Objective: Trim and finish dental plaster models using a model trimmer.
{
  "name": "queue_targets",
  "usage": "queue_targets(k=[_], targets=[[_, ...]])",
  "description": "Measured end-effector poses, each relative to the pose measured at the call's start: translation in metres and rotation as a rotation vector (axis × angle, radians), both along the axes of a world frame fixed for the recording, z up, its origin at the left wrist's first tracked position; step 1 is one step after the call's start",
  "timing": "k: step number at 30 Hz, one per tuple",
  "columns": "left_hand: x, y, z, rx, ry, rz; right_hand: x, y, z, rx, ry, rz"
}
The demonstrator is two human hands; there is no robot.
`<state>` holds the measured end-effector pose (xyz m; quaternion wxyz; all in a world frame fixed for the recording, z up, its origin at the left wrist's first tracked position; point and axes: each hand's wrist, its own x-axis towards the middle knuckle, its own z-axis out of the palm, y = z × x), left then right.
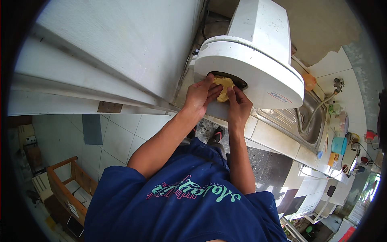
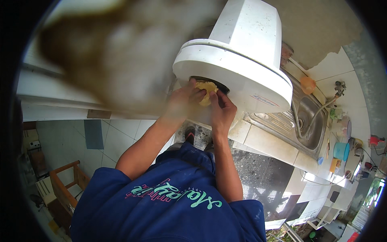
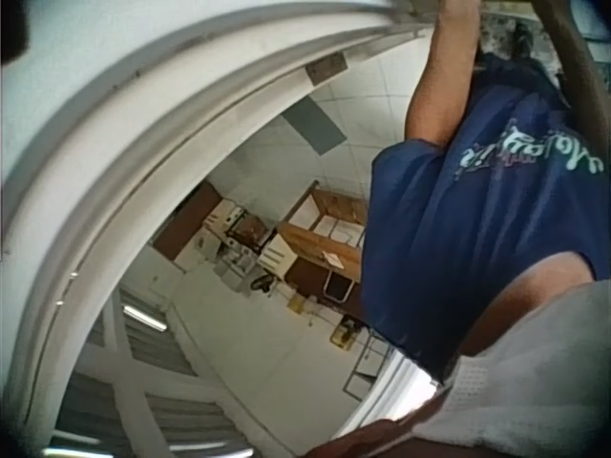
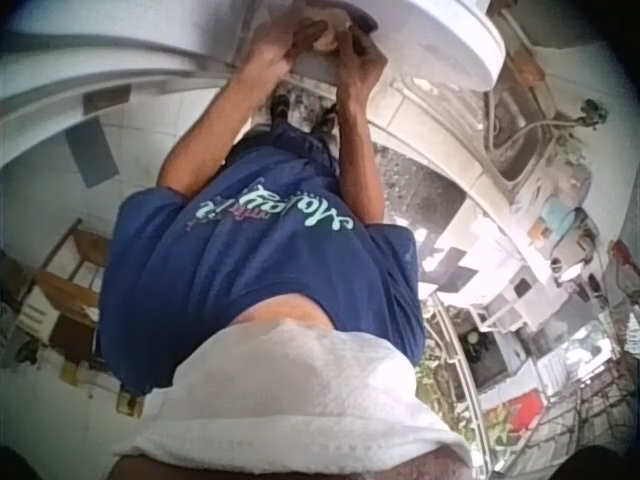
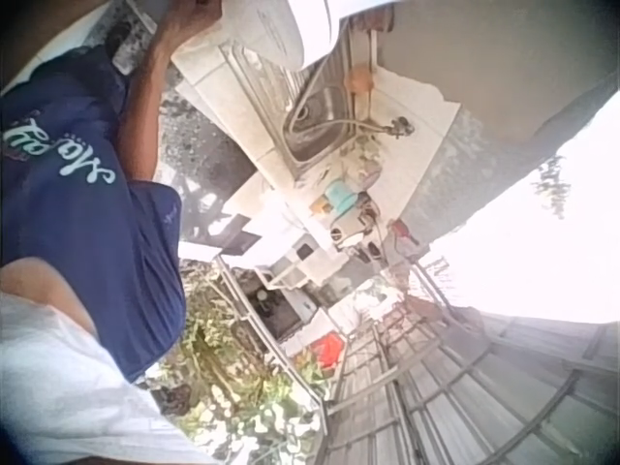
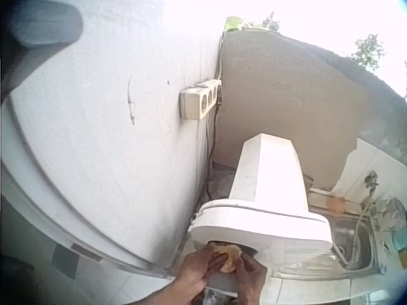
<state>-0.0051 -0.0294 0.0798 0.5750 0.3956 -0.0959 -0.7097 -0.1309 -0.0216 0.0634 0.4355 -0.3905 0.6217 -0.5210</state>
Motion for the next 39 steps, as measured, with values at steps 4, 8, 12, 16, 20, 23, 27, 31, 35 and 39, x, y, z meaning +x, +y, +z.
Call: queue_targets(k=[4, 8, 12, 16, 20, 23, 27, 31, 35, 39], targets=[[-0.001, -0.001, 0.0, 0.074, 0.028, -0.021, 0.0, 0.001, 0.005, -0.012, 0.046, 0.0], [0.0, 0.006, -0.014, -0.021, 0.191, 0.038, 0.0, 0.012, 0.005, -0.06, -0.095, 0.021], [-0.005, 0.01, -0.013, -0.007, 0.22, 0.064, -0.006, 0.029, -0.01, -0.068, 0.03, 0.166], [-0.011, 0.011, -0.013, -0.059, 0.235, 0.093, -0.001, 0.029, -0.019, -0.136, 0.146, 0.122], [-0.013, 0.017, -0.016, -0.047, 0.132, 0.098, -0.002, 0.028, -0.02, -0.095, 0.063, 0.119], [-0.015, 0.021, -0.017, -0.066, 0.13, 0.124, 0.001, 0.032, -0.013, -0.072, 0.107, 0.123], [-0.01, 0.039, -0.013, -0.079, 0.074, 0.105, -0.002, 0.046, -0.01, -0.092, 0.149, 0.19], [0.0, 0.072, 0.006, -0.15, 0.059, 0.071, 0.003, 0.07, 0.029, -0.034, -0.262, 0.234], [0.004, 0.084, 0.026, -0.25, 0.1, 0.032, 0.0, 0.077, 0.04, -0.116, -0.295, 0.22], [0.007, 0.089, 0.033, -0.308, 0.031, 0.002, -0.002, 0.081, 0.052, -0.091, -0.272, 0.243]])
